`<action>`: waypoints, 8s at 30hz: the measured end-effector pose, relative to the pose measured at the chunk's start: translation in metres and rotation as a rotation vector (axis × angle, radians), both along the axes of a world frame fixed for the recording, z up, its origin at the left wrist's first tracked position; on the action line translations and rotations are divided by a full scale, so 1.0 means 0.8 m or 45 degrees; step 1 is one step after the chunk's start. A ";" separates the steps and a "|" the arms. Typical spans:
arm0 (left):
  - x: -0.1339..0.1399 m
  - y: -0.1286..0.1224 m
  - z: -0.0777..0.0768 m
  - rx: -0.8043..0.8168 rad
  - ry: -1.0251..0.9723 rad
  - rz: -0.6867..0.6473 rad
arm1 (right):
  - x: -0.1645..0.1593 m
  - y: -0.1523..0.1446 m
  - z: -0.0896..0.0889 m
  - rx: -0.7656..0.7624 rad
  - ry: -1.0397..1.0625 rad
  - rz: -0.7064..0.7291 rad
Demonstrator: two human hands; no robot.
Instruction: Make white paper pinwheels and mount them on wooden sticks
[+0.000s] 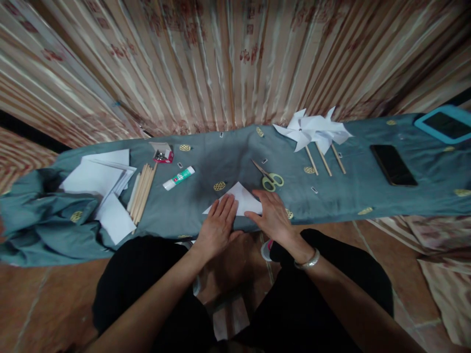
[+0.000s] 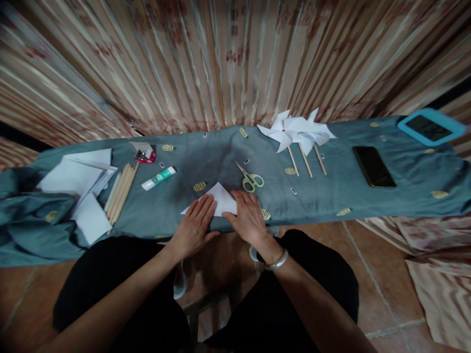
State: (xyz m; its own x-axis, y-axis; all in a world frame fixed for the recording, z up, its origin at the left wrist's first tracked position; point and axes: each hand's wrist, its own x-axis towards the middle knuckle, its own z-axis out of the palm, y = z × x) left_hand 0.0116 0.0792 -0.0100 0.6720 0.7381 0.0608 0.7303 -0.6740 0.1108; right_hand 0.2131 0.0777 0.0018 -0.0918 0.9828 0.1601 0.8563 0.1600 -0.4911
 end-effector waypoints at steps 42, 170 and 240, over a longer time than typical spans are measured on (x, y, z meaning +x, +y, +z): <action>-0.054 0.015 0.031 -0.607 -1.078 0.760 | 0.036 -0.008 0.026 0.153 0.389 0.070; -0.048 0.130 0.078 -0.625 -1.683 0.940 | 0.021 0.023 0.051 -1.063 1.396 0.124; -0.040 0.117 0.077 -0.914 -1.715 0.871 | 0.014 0.026 0.035 -1.066 1.483 0.040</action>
State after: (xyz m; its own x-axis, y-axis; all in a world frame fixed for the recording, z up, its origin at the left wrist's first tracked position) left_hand -0.0207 0.1725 0.0516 -0.0117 0.9855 -0.1693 -0.0189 0.1690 0.9854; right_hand 0.2240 0.0983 0.0295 -0.3359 0.8240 -0.4563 -0.0903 -0.5104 -0.8552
